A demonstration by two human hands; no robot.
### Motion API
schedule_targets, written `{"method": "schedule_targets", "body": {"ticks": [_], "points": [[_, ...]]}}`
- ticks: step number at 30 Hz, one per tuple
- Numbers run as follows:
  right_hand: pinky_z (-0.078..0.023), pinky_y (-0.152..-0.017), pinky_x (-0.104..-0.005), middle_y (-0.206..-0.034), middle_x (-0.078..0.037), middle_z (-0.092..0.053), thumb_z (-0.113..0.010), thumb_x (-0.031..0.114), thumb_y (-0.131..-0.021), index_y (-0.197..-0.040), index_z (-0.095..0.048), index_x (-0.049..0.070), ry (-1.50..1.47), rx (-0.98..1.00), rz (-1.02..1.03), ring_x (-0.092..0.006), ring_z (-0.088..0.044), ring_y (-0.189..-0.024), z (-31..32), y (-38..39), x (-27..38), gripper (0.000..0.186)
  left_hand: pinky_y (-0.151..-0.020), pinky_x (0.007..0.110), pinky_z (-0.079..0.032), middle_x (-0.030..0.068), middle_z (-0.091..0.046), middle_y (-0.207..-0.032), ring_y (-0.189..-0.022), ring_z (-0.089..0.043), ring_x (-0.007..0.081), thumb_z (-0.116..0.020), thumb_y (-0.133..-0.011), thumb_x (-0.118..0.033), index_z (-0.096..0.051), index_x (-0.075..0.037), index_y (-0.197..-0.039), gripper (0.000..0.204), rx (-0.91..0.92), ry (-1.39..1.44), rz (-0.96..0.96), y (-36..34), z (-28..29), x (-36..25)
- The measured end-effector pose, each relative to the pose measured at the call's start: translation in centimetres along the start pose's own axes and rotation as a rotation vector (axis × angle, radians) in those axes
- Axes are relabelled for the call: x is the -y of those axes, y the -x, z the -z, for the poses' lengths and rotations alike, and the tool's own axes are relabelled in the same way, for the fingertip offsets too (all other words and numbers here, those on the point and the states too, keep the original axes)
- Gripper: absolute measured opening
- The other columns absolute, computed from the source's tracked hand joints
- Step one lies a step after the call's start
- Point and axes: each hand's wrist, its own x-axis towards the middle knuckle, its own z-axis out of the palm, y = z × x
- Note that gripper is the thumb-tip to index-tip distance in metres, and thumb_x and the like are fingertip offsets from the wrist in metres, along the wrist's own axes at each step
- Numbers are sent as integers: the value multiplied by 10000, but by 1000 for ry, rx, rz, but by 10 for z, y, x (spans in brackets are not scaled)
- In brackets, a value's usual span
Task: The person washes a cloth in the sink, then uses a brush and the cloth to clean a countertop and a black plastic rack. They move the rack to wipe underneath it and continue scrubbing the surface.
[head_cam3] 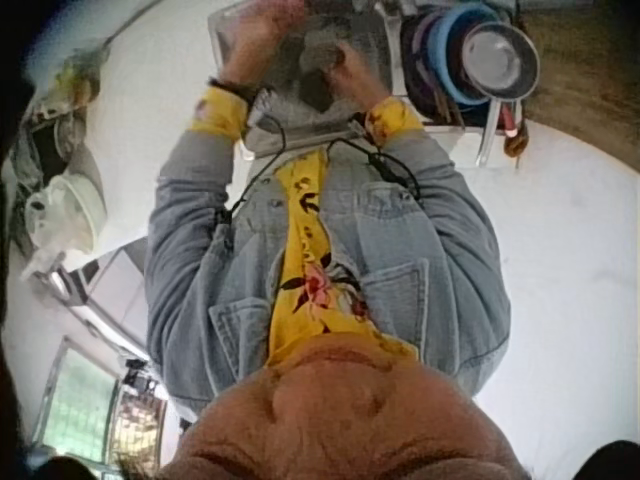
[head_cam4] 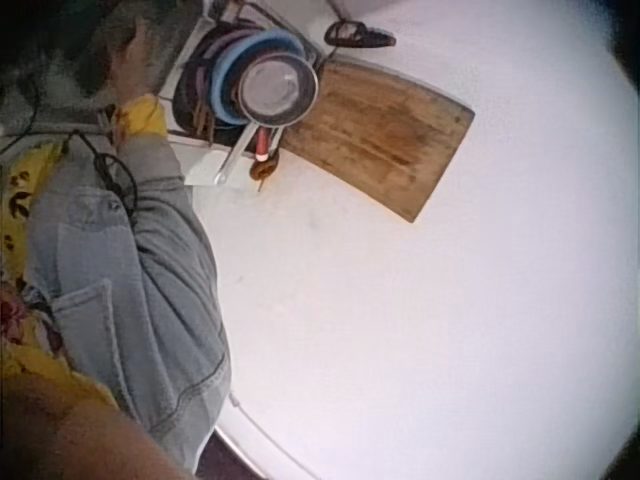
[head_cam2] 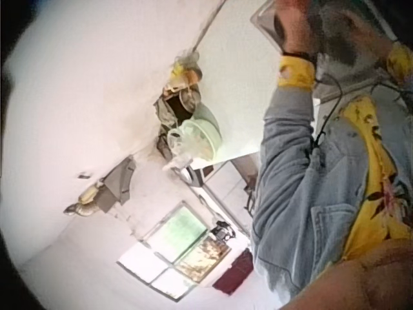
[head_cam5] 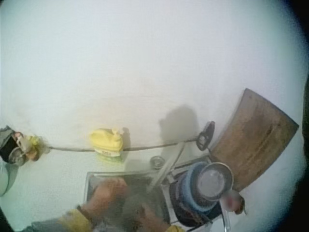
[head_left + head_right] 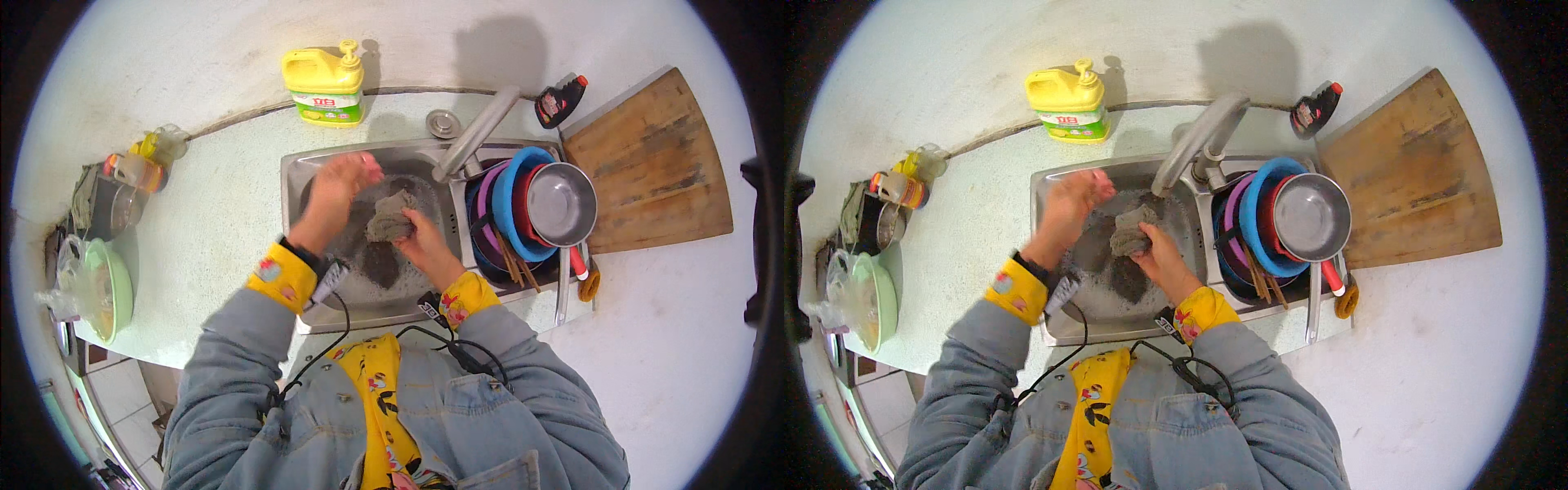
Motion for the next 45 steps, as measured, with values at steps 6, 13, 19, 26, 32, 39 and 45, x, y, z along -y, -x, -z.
{"method": "schedule_targets", "body": {"ticks": [6,13,19,26,32,39,45], "points": [[-481,-715,-339,-1013,-58,-595,-518,227,-910,-1041,-544,79,65,-32,23,-198,-580,-867,-26,9,-16,199,-1038,372,-320,164,-505,-1281,-1224,-454,293,-419,-980,-238,-482,-38,-1276,363,-41,-809,-541,63,-12,79],[-492,-818,-376,-1038,-74,-602,-529,240,-900,-1073,-552,63,53,-41,-121,-218,-588,-946,-53,33,-10,248,-1062,370,-289,117,-492,-1318,-1245,-431,223,-312,-971,-516,-456,-37,-1309,604,106,74,351,59,40,115],[-491,-843,-380,-1052,-87,-633,-614,246,-866,-1104,-582,84,75,105,-58,-228,-599,-998,-45,34,14,289,-984,387,-399,101,-530,-1262,-1178,-492,234,-456,-921,-524,-503,-88,-1268,559,-88,556,618,104,28,106],[-436,-915,-403,-1154,-169,-575,-644,223,-827,-1230,-500,20,1416,-258,404,-310,-554,-1071,10,30,-17,474,-970,410,-428,132,-536,-1216,-1123,-528,284,-602,-852,-242,-496,-50,-1205,416,-513,794,452,85,53,133],[-436,-897,-420,-1094,-232,-597,-625,273,-831,-1145,-550,-41,1659,175,443,-374,-570,-1023,-9,19,-71,451,-823,428,-472,165,-612,-1025,-983,-590,321,-679,-720,-258,-620,-50,-993,348,-249,-1303,-54,73,50,219],[-415,-921,-446,-1183,-286,-544,-545,440,-881,-1246,-499,-70,1844,-199,268,-420,-533,-1082,13,-33,-55,629,-1008,357,-390,172,-462,-1288,-1207,-465,302,-690,-766,-174,-472,-2,-1248,556,-268,-817,473,48,37,245],[-419,-909,-434,-1153,-284,-555,-543,382,-886,-1223,-500,-74,1948,-89,188,-420,-543,-1042,49,-57,-77,569,-966,355,-398,167,-503,-1245,-1176,-484,288,-558,-870,-238,-495,-11,-1235,434,-66,-976,375,68,45,218]]}}
